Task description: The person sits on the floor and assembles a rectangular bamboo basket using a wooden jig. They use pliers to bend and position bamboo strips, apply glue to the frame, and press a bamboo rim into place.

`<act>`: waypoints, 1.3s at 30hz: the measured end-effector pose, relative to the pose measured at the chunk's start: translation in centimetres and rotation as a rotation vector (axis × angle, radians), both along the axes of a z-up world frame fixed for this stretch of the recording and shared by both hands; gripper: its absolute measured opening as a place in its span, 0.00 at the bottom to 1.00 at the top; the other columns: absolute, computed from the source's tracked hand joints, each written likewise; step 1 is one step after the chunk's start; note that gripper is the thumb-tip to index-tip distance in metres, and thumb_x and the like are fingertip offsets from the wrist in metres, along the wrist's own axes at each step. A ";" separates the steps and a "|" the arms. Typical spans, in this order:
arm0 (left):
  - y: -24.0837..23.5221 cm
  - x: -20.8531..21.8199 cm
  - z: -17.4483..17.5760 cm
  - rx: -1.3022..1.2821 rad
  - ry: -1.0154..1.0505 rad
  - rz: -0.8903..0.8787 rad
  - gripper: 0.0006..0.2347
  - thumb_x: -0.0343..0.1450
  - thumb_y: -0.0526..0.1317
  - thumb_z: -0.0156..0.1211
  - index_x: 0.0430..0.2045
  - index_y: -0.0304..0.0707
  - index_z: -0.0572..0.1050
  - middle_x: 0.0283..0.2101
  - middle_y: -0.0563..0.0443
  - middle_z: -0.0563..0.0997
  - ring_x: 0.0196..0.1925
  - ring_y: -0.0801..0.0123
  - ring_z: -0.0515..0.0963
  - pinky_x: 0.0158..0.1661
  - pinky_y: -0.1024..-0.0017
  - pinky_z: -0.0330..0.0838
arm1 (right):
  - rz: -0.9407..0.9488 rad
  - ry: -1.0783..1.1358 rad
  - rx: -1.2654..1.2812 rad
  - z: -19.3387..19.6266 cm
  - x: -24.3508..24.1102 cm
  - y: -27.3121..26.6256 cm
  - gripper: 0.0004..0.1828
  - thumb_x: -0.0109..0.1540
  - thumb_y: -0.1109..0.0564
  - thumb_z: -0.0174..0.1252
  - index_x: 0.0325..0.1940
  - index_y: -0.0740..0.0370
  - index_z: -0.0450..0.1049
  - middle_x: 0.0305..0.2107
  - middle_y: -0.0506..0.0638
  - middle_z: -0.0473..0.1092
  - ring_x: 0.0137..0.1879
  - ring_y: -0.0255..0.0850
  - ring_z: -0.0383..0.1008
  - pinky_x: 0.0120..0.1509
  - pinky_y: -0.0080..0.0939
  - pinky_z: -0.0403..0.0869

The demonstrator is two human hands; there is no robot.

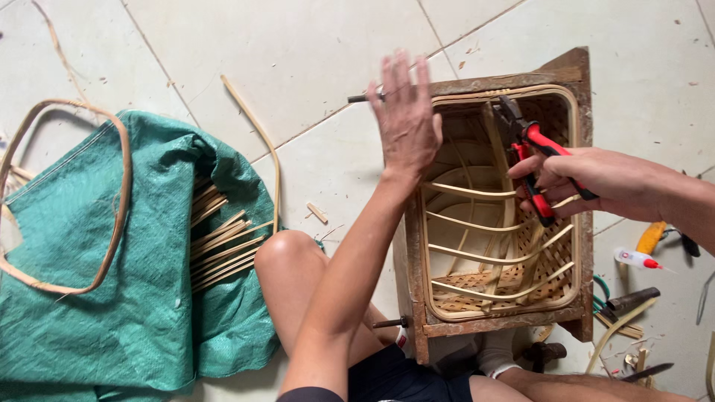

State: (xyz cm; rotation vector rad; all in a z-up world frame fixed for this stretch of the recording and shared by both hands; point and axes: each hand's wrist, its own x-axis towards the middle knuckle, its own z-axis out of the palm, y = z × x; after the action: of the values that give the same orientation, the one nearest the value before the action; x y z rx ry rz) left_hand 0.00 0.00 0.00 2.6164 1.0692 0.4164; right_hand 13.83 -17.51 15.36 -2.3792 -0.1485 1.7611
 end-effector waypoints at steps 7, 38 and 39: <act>1.6 3.4 -2.1 0.032 -0.156 -0.415 0.22 0.68 0.43 0.70 0.54 0.37 0.73 0.43 0.47 0.82 0.48 0.59 0.80 0.53 0.61 0.71 | -0.024 0.092 0.047 0.8 0.8 0.2 0.29 0.64 0.49 0.43 0.69 0.57 0.69 0.36 0.52 0.75 0.50 0.41 0.80 0.57 0.47 0.76; 1.5 3.9 -2.1 0.012 -0.195 -0.400 0.22 0.68 0.48 0.70 0.52 0.37 0.74 0.43 0.48 0.82 0.45 0.62 0.79 0.50 0.63 0.71 | 0.098 -0.004 -0.004 0.0 2.0 -0.7 0.25 0.66 0.49 0.47 0.64 0.59 0.73 0.36 0.62 0.66 0.47 0.48 0.73 0.55 0.52 0.73; 1.4 3.5 -1.8 -0.019 -0.181 -0.396 0.22 0.67 0.49 0.70 0.52 0.38 0.75 0.43 0.47 0.82 0.45 0.62 0.79 0.50 0.63 0.71 | 0.092 0.012 -0.012 0.4 2.0 -1.4 0.26 0.67 0.49 0.47 0.67 0.60 0.71 0.36 0.65 0.64 0.49 0.50 0.74 0.57 0.53 0.74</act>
State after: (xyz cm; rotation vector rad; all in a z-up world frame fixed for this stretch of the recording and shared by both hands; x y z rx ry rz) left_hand 3.54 1.43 -1.81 2.6256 0.4797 0.5312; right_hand 15.81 -18.88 15.72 -2.4061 -0.2509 1.8210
